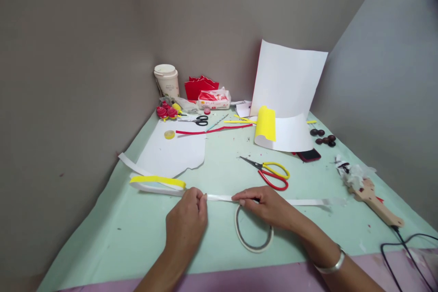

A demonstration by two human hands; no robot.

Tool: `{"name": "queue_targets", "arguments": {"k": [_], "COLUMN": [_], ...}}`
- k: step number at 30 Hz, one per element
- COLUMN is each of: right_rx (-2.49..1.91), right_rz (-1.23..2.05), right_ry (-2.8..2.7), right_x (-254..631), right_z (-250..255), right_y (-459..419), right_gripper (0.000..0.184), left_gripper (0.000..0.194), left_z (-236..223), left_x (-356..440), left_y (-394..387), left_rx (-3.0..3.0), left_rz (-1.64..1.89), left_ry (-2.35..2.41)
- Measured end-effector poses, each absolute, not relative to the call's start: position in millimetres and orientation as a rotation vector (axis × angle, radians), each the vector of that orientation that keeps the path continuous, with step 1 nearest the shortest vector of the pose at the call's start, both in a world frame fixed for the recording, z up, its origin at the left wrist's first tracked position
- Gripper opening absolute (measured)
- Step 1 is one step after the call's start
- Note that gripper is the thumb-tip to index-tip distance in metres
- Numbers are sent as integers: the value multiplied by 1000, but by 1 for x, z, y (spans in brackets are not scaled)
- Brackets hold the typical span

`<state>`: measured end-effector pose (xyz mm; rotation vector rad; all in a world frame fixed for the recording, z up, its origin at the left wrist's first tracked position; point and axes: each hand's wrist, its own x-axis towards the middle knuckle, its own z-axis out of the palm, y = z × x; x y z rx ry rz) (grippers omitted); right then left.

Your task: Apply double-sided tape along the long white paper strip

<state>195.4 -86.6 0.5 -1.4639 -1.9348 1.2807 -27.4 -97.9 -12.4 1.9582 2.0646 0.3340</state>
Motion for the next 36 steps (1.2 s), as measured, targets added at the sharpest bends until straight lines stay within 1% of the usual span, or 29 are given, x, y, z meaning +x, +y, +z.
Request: {"name": "queue_targets", "arguments": {"k": [26, 32, 36], "right_rx": [-1490, -1496, -1486], "right_rz": [1289, 1277, 1275], "right_ry": [-1948, -1945, -1959], "right_x": [196, 196, 196], "right_z": [2, 2, 1], "right_y": [-86, -87, -86], "right_gripper": [29, 28, 29], "left_gripper": [18, 12, 12], "left_z": [-11, -13, -16], "left_x": [-26, -28, -28], "left_y": [-96, -99, -102], "left_rx": [1978, 1937, 1983], "left_rz": [322, 407, 483], "left_ry": [2055, 2030, 2029]}}
